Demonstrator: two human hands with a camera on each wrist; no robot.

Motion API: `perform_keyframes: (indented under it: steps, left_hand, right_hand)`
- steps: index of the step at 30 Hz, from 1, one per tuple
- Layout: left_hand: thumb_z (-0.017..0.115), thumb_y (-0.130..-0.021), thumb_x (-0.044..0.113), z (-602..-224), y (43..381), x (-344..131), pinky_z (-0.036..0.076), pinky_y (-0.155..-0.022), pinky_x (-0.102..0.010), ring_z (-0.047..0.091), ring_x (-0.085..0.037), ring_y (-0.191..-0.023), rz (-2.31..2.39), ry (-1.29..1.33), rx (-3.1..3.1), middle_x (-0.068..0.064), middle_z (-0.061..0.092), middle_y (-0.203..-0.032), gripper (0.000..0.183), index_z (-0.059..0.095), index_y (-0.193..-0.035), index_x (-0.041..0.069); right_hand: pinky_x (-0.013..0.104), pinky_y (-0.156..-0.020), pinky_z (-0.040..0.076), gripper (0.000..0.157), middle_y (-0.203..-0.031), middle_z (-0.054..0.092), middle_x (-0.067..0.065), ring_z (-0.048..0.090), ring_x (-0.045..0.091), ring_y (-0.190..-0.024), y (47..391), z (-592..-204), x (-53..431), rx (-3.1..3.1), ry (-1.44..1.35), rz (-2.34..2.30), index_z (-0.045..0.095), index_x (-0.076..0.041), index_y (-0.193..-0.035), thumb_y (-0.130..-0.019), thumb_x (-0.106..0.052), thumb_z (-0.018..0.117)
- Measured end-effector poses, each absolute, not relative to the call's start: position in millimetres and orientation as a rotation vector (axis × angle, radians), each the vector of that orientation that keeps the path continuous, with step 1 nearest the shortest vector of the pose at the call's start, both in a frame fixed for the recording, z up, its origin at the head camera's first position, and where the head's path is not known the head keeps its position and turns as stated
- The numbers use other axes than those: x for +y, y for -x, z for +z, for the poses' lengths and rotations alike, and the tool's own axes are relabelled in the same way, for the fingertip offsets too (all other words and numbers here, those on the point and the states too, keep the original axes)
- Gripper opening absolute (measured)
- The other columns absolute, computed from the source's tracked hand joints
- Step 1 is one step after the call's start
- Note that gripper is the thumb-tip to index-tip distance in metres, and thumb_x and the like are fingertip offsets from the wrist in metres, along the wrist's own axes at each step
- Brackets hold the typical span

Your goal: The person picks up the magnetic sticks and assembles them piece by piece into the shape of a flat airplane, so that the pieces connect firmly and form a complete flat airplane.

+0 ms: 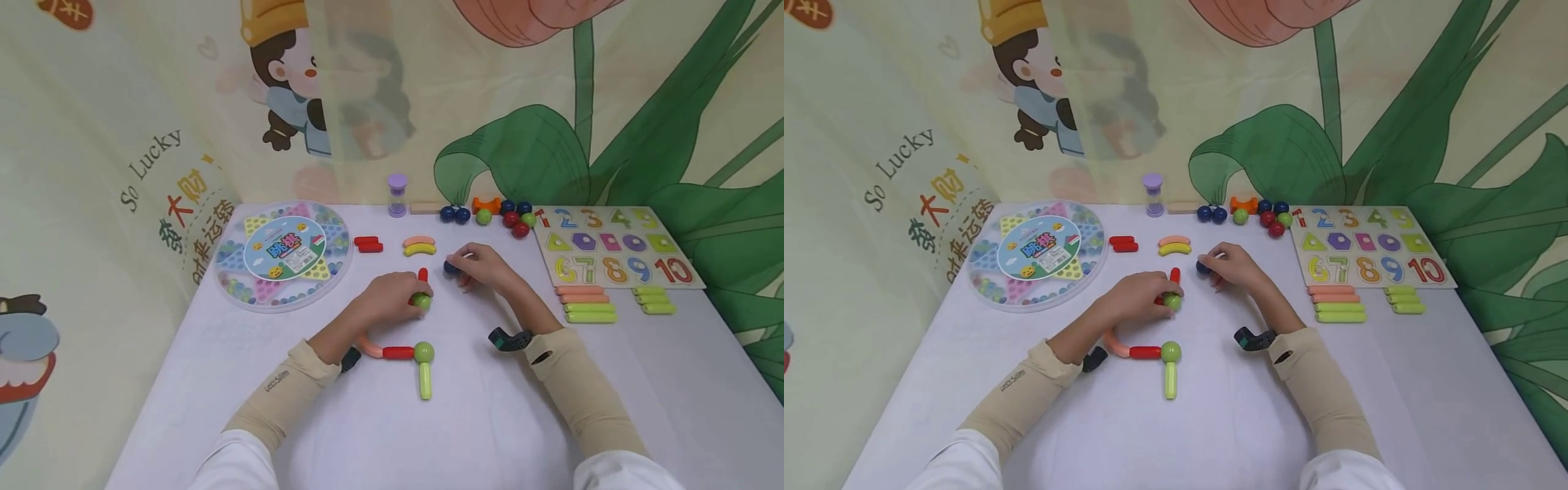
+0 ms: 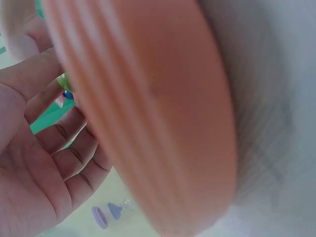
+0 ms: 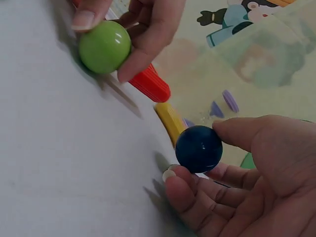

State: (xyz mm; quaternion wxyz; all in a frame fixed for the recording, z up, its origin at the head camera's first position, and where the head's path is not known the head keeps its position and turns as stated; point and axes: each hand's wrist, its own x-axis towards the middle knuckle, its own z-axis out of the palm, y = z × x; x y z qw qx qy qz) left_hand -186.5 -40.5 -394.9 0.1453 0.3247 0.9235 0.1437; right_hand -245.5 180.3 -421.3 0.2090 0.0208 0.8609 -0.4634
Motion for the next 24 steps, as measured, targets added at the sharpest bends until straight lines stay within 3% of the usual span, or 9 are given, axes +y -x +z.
perform_keyframes:
  steps: [8, 16, 24]
  left_hand:
    - [0.074, -0.075, 0.03, -395.0, 186.7, -39.6, 0.041, -0.062, -0.022, 0.047, -0.01, -0.077, 0.434, -0.959, 2.665, 0.008, 0.053, -0.083, 0.036, 0.065, -0.109, 0.023]
    - [0.075, -0.074, 0.03, -393.9, 185.8, -40.1, 0.042, -0.061, -0.022, 0.047, -0.01, -0.076, 0.444, -0.94, 2.665, 0.006, 0.053, -0.082, 0.038, 0.065, -0.11, 0.022]
    - [0.075, -0.073, 0.031, -396.4, 184.0, -40.0, 0.042, -0.063, -0.021, 0.047, -0.01, -0.078, 0.448, -0.942, 2.675, 0.007, 0.053, -0.084, 0.04, 0.064, -0.111, 0.022]
  right_hand:
    - [0.033, -0.06, 0.052, 0.044, -0.074, 0.062, 0.014, 0.059, 0.026, -0.058, 240.5, -426.9, 159.1, 2.314, 0.033, -1.462, 0.053, -0.011, -0.107, -0.083, -0.047, 0.058]
    - [0.034, -0.059, 0.053, 0.048, -0.078, 0.062, 0.015, 0.059, 0.027, -0.062, 241.5, -430.0, 143.2, 2.305, 0.061, -1.581, 0.054, -0.011, -0.108, -0.081, -0.05, 0.06]
    - [0.034, -0.06, 0.053, 0.041, -0.085, 0.06, 0.015, 0.061, 0.026, -0.064, 239.9, -431.0, 134.3, 2.311, 0.018, -1.617, 0.054, -0.012, -0.107, -0.082, -0.044, 0.061]
